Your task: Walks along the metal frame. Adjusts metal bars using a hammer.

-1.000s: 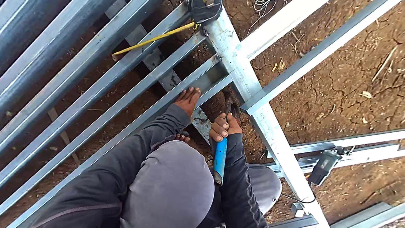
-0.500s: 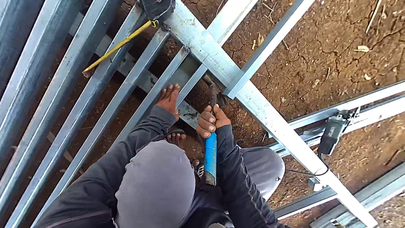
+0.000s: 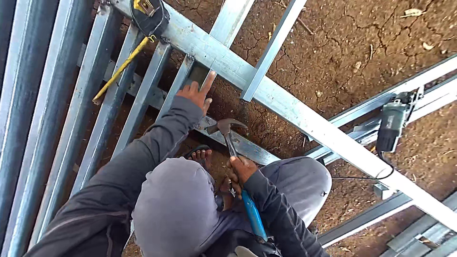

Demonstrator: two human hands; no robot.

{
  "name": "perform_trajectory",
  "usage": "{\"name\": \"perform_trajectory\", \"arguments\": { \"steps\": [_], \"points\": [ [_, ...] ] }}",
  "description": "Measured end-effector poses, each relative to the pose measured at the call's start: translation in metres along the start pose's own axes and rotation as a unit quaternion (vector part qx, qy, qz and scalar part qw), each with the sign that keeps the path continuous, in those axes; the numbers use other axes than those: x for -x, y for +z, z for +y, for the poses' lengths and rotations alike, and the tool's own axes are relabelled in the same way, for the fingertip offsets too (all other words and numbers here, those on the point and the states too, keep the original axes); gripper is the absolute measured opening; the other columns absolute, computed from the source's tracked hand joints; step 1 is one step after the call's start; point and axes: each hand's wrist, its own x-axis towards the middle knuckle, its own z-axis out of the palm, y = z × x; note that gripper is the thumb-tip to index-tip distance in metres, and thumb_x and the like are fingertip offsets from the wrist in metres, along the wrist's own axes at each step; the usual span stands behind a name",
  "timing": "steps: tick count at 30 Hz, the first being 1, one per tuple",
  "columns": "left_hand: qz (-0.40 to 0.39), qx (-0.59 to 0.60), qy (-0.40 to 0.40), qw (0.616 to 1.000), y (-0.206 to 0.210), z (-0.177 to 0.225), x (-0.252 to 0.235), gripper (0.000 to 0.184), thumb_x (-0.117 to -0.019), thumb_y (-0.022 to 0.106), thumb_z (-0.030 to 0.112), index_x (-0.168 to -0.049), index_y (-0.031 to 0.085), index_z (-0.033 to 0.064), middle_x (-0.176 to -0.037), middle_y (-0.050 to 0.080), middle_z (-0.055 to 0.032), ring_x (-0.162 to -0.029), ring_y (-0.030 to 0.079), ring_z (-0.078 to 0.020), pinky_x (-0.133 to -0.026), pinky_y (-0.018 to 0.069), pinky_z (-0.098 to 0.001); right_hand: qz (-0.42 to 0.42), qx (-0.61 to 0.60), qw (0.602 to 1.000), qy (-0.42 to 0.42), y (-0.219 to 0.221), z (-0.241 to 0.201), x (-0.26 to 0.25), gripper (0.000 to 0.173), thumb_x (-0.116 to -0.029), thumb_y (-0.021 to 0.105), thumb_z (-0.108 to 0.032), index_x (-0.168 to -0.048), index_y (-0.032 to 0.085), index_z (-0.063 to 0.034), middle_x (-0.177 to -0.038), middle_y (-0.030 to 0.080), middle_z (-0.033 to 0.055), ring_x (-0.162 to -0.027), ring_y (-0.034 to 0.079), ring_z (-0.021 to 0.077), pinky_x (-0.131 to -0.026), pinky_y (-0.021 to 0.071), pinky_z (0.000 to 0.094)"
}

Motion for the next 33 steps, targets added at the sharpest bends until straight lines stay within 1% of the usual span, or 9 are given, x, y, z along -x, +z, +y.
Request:
{"name": "perform_trajectory", "arguments": {
  "steps": [6,10,14,17,22,24,27,30,33],
  "points": [
    [-0.015,-0.029,-0.001,0.999,-0.006,0.009,-0.021,0.069,-0.1086,0.045,0.033,-0.168,0.009,0.0328,-0.134,0.059,-0.0329,-0.117,0.061,-0.0541,-0.09,0.0501,-0.0675,0.04,0.095,0.99,-0.101,0.003,0.019,0.003,0.034,-0.1111,0.04,-0.03,-0.119,0.056,-0.0004,-0.063,0.052,0.002,-0.045,0.052,0.0134,-0.046,0.0514,0.0322],
    [0.049,0.016,0.017,0.999,0.008,0.001,-0.01,0.075,-0.1049,0.053,0.031,-0.168,0.014,0.0202,-0.132,0.059,-0.0321,-0.118,0.061,-0.0531,-0.092,0.0497,-0.0667,0.195,0.286,0.895,-0.283,0.009,0.017,0.0,0.04,-0.1069,0.051,-0.028,-0.117,0.064,0.0086,-0.077,0.069,0.0141,-0.069,0.069,0.0241,-0.07,0.059,0.044],
    [0.123,0.087,0.024,0.988,0.054,-0.019,0.044,0.081,-0.0989,0.065,0.022,-0.162,0.02,-0.0019,-0.15,0.048,-0.0333,-0.138,0.05,-0.0494,-0.112,0.0415,-0.0639,0.321,0.354,0.78,-0.405,0.011,-0.005,-0.03,0.038,-0.1052,0.053,-0.027,-0.115,0.063,0.009,-0.07,0.069,0.0159,-0.059,0.07,0.0303,-0.058,0.0591,0.0489],
    [0.174,0.06,0.03,0.982,0.076,-0.033,0.06,0.066,-0.1012,0.061,0.021,-0.155,0.033,-0.0064,-0.143,0.054,-0.0328,-0.132,0.055,-0.0498,-0.106,0.0462,-0.0628,0.358,0.371,0.76,-0.397,0.009,-0.033,-0.051,0.041,-0.1076,0.051,-0.031,-0.118,0.062,0.0073,-0.072,0.07,0.0169,-0.061,0.071,0.0328,-0.059,0.059,0.0517],
    [0.174,0.055,0.024,0.983,0.077,-0.032,0.056,0.061,-0.101,0.059,0.017,-0.151,0.037,-0.0087,-0.126,0.061,-0.036,-0.116,0.062,-0.0543,-0.094,0.0511,-0.0637,0.424,0.354,0.632,-0.544,0.007,-0.048,-0.084,0.036,-0.1071,0.052,-0.026,-0.11,0.061,0.0084,-0.066,0.065,0.0127,-0.052,0.065,0.0233,-0.049,0.0556,0.0389],
    [0.182,0.052,0.019,0.982,0.08,-0.032,0.055,0.06,-0.1006,0.059,0.015,-0.151,0.037,-0.0091,-0.123,0.061,-0.0364,-0.113,0.063,-0.0546,-0.093,0.0523,-0.0629,0.416,0.396,0.661,-0.482,0.011,-0.054,-0.089,0.037,-0.1069,0.05,-0.027,-0.112,0.061,0.008,-0.068,0.067,0.0149,-0.056,0.069,0.029,-0.052,0.0576,0.044],
    [0.192,0.041,0.019,0.98,0.087,-0.032,0.053,0.061,-0.0996,0.06,0.012,-0.152,0.037,-0.0092,-0.123,0.061,-0.0361,-0.112,0.063,-0.0543,-0.093,0.053,-0.0623,0.346,0.453,0.784,-0.246,0.017,-0.081,-0.081,0.046,-0.1104,0.043,-0.038,-0.128,0.056,0.0024,-0.091,0.075,0.0221,-0.09,0.075,0.0434,-0.079,0.0584,0.0593],
    [0.194,0.041,0.02,0.98,0.089,-0.031,0.053,0.062,-0.0993,0.06,0.011,-0.153,0.036,-0.009,-0.123,0.061,-0.0363,-0.113,0.063,-0.0546,-0.094,0.0529,-0.0618,0.362,0.426,0.772,-0.302,0.012,-0.075,-0.085,0.045,-0.1093,0.046,-0.038,-0.12,0.06,0.0034,-0.08,0.073,0.0203,-0.079,0.074,0.0415,-0.071,0.0584,0.0582],
    [0.199,0.042,0.021,0.979,0.086,-0.032,0.052,0.062,-0.0991,0.061,0.01,-0.153,0.036,-0.0089,-0.123,0.061,-0.0364,-0.112,0.063,-0.0545,-0.093,0.0533,-0.0617,0.405,0.389,0.704,-0.435,0.012,-0.062,-0.089,0.041,-0.1081,0.048,-0.032,-0.109,0.062,0.0064,-0.066,0.067,0.0157,-0.059,0.069,0.0333,-0.057,0.0572,0.0502]
  ]
}}
